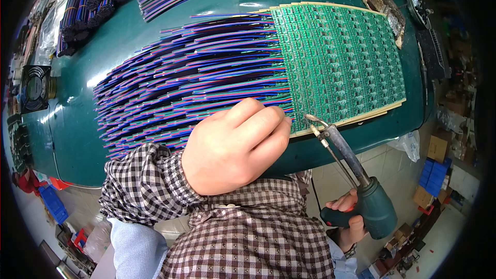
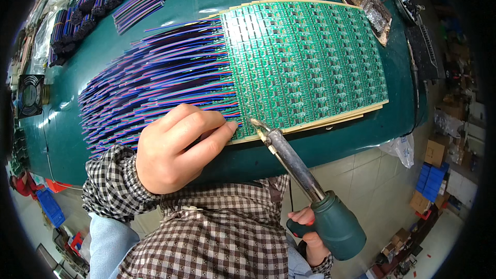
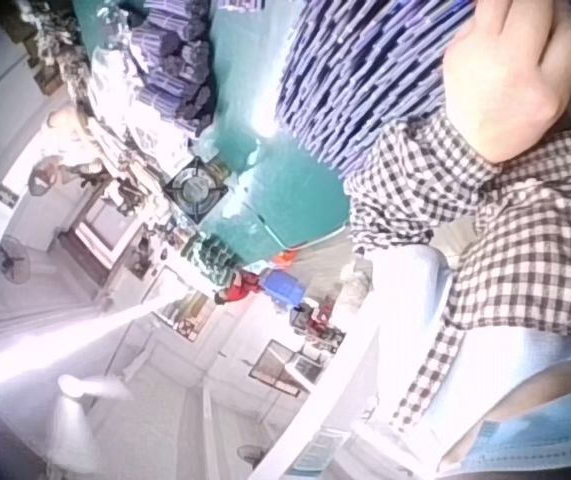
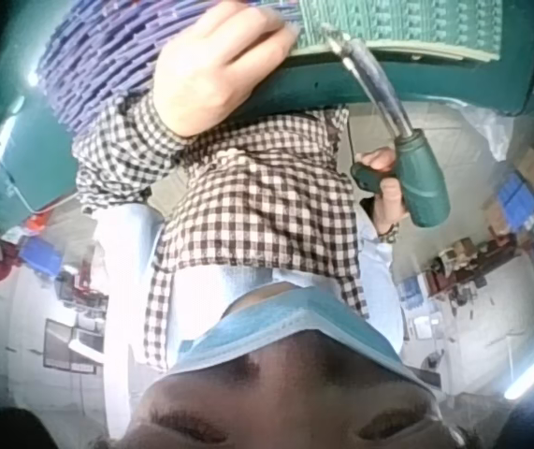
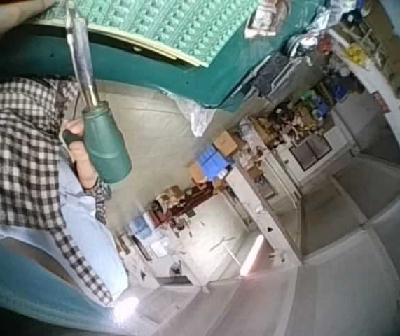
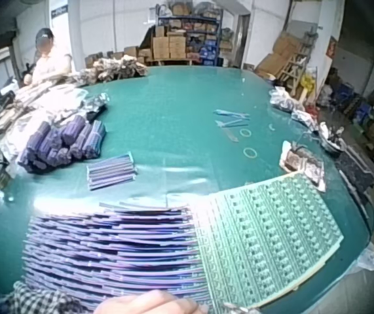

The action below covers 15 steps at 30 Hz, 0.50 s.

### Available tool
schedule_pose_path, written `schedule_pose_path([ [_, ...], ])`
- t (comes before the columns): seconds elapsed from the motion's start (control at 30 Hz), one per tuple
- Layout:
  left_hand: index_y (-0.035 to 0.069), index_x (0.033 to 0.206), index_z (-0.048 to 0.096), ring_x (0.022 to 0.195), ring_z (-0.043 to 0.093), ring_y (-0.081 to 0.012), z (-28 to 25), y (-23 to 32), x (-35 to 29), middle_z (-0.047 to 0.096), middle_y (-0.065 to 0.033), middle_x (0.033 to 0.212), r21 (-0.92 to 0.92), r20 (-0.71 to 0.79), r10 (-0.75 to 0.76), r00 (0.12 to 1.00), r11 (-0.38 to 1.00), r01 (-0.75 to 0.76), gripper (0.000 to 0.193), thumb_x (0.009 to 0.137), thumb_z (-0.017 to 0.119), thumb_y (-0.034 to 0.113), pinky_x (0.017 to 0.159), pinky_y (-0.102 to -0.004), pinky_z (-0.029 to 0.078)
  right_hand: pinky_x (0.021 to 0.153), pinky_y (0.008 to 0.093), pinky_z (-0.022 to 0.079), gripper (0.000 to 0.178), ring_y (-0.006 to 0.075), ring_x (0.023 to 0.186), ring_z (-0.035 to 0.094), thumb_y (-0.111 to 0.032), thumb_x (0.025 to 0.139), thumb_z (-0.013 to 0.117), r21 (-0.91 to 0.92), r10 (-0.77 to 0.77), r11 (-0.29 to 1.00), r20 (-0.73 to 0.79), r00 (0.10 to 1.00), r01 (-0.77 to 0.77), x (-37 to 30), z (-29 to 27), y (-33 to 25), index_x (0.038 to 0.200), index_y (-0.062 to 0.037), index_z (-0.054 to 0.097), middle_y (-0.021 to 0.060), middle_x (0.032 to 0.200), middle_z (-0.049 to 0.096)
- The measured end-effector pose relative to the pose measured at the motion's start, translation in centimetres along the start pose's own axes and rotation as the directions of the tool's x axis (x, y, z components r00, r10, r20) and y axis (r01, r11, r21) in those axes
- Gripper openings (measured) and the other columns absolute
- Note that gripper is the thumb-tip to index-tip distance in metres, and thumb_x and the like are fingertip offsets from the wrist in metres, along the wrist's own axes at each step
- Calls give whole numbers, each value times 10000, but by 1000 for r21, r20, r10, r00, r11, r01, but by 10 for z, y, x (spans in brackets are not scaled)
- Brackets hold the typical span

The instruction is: The person picks up ribbon cables by hand, aligns them onto a circuit board panel, and solders the wires to the board using a soldering iron.

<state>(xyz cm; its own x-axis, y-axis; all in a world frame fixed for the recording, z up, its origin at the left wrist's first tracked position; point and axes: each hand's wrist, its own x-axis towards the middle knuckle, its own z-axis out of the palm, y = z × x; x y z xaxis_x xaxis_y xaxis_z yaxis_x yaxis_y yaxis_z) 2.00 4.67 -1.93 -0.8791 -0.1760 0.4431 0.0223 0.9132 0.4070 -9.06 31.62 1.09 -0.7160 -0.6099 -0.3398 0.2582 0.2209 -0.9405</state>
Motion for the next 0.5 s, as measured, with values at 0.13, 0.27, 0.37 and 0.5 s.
schedule_pose_path([
  [0.13,-18,946,671,709,579,-197,1,0,-1,605,-87,890,17,-20,12,1000,1000,-12,353,600,652,47,593,-285,503,816,468,536,591,272,862,593,-416,831,701,173,-34,985,32,999,28,7,-1,3,1106,64,493,120,906,572],
  [0.27,-31,1000,664,735,587,-212,-3,3,-1,607,-99,921,-18,6,-24,1000,1000,24,388,620,641,45,622,-300,506,702,436,575,734,258,771,591,-486,836,660,208,-145,967,-31,989,148,31,0,6,1210,99,420,107,856,559],
  [0.37,-10,1018,671,793,606,-235,-25,4,3,608,-111,980,-147,98,-92,991,983,106,349,670,645,-4,682,-323,511,641,405,579,702,237,727,582,-496,844,631,231,-197,951,-60,979,206,49,-2,2,1182,86,432,91,806,537],
  [0.5,28,926,688,891,656,-244,-83,-13,12,670,-109,937,-257,-75,-287,955,931,259,245,712,655,-87,793,-334,521,550,319,554,607,167,693,551,-481,906,545,192,-231,948,-133,964,253,65,-7,-2,1188,47,451,58,765,512],
])
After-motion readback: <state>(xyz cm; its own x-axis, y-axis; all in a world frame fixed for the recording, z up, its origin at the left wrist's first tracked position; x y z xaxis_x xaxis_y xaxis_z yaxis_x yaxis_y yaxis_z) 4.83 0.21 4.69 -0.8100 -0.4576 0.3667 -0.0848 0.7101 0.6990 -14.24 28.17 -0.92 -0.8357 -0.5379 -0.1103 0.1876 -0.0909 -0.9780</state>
